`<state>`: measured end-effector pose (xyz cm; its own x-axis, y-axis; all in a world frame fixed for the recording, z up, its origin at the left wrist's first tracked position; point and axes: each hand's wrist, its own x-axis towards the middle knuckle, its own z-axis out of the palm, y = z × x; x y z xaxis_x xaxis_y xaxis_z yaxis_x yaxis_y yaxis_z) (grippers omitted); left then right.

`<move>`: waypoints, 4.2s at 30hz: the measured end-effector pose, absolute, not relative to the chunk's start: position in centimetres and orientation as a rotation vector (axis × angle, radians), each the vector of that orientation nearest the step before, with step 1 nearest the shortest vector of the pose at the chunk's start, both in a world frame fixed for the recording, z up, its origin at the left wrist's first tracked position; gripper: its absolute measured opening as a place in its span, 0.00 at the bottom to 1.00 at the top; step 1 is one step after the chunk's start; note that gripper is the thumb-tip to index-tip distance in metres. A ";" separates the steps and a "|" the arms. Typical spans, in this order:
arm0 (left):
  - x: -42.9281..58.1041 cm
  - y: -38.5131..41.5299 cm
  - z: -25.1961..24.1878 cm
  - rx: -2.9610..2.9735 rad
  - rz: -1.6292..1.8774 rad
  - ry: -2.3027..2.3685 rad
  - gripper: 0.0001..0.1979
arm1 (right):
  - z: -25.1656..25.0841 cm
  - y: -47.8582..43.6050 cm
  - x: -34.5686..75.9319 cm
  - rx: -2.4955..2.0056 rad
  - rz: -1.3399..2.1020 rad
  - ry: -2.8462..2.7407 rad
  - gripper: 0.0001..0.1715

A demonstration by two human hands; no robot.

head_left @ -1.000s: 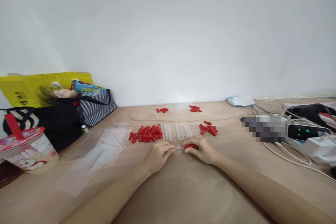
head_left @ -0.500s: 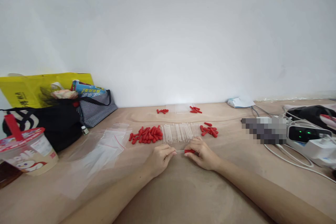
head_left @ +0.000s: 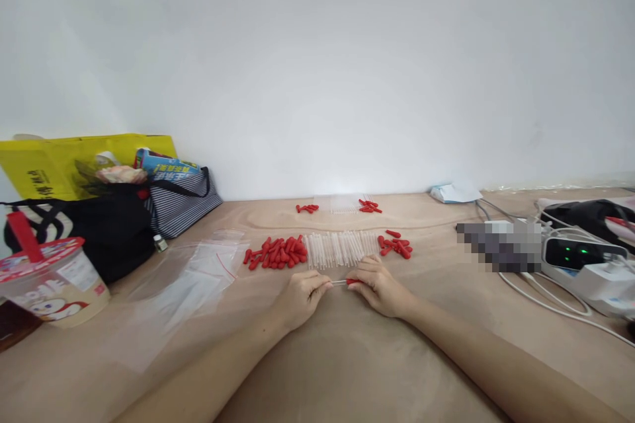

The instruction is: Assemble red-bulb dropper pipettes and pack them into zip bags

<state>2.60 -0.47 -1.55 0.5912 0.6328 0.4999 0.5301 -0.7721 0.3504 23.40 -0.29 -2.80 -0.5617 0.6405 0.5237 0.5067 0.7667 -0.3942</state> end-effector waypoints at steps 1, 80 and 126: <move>2.6 -0.5 -1.5 2.642 0.943 0.988 0.14 | -2.9 -0.2 23.4 -0.865 0.325 -2.248 0.10; 9.5 7.0 0.4 2.278 0.457 2.201 0.17 | -3.3 0.2 23.7 -1.113 0.089 -2.203 0.06; 1.8 0.7 -1.5 2.608 1.041 0.941 0.12 | -2.8 -0.3 22.5 -0.933 0.408 -2.100 0.09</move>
<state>1.81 0.71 -1.52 0.5547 0.6182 0.5569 0.4921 -0.7835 0.3795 22.46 -0.34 -2.79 -0.4210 0.7348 0.5318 0.4820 0.6779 -0.5551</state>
